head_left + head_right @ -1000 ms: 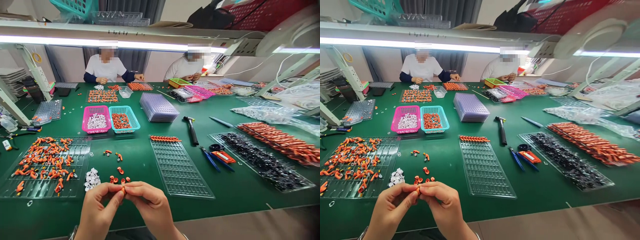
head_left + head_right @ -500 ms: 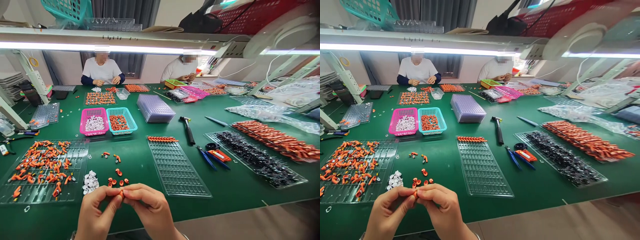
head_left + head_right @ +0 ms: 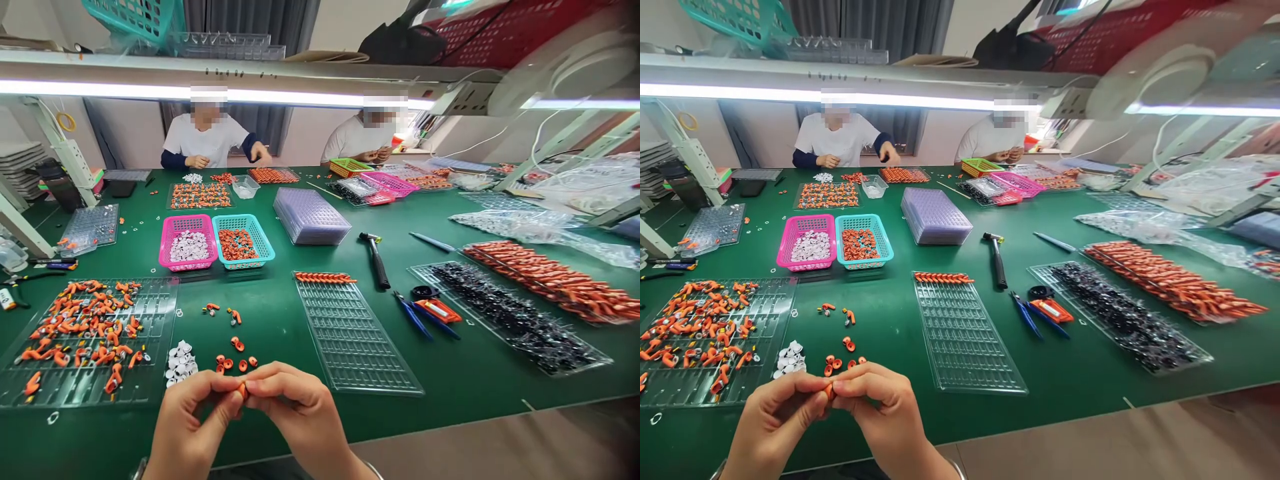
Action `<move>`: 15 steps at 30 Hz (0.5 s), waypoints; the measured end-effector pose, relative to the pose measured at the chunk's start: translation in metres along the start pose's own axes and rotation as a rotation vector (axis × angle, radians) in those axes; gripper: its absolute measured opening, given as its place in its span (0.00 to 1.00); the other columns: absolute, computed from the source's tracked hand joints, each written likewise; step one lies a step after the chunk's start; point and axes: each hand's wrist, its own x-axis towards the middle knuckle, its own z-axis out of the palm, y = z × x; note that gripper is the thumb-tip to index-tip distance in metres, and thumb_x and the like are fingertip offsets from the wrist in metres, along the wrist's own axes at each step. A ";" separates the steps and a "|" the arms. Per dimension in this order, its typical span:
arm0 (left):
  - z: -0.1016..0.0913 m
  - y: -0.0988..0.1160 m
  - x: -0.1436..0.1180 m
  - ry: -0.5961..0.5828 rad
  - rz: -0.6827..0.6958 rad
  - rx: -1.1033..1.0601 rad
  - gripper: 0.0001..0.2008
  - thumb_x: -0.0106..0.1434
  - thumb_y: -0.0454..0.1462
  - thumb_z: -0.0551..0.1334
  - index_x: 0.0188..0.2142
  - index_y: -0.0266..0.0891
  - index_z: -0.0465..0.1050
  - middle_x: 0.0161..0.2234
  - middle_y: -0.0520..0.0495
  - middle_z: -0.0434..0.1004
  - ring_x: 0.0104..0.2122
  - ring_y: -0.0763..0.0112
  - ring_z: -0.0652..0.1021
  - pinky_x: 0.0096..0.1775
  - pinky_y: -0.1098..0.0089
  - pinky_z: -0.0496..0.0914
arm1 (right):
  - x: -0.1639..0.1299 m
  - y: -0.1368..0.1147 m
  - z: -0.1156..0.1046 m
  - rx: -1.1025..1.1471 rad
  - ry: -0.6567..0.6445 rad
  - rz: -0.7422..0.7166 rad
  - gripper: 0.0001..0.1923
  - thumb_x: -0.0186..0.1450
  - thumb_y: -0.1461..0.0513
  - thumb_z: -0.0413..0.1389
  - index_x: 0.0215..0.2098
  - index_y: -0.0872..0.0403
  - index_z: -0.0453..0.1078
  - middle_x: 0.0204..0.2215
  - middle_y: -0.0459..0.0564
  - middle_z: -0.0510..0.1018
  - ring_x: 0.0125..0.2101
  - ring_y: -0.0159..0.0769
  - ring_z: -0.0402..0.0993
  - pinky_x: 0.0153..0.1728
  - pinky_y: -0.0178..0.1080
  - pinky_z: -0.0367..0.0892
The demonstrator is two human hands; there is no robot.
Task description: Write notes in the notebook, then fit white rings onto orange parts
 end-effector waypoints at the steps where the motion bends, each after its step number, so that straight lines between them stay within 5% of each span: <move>1: 0.000 0.000 0.000 -0.003 0.004 0.008 0.04 0.62 0.38 0.66 0.35 0.43 0.81 0.29 0.49 0.83 0.29 0.68 0.81 0.32 0.75 0.76 | 0.000 0.000 0.000 0.000 0.004 0.002 0.14 0.59 0.72 0.64 0.35 0.45 0.81 0.31 0.46 0.85 0.30 0.34 0.82 0.32 0.33 0.78; 15: 0.011 0.020 -0.001 0.113 -0.096 -0.013 0.05 0.56 0.40 0.69 0.29 0.41 0.82 0.26 0.48 0.82 0.26 0.69 0.79 0.30 0.76 0.74 | 0.002 -0.006 -0.001 -0.150 -0.037 -0.106 0.13 0.59 0.73 0.63 0.35 0.49 0.81 0.30 0.49 0.84 0.29 0.35 0.81 0.30 0.33 0.77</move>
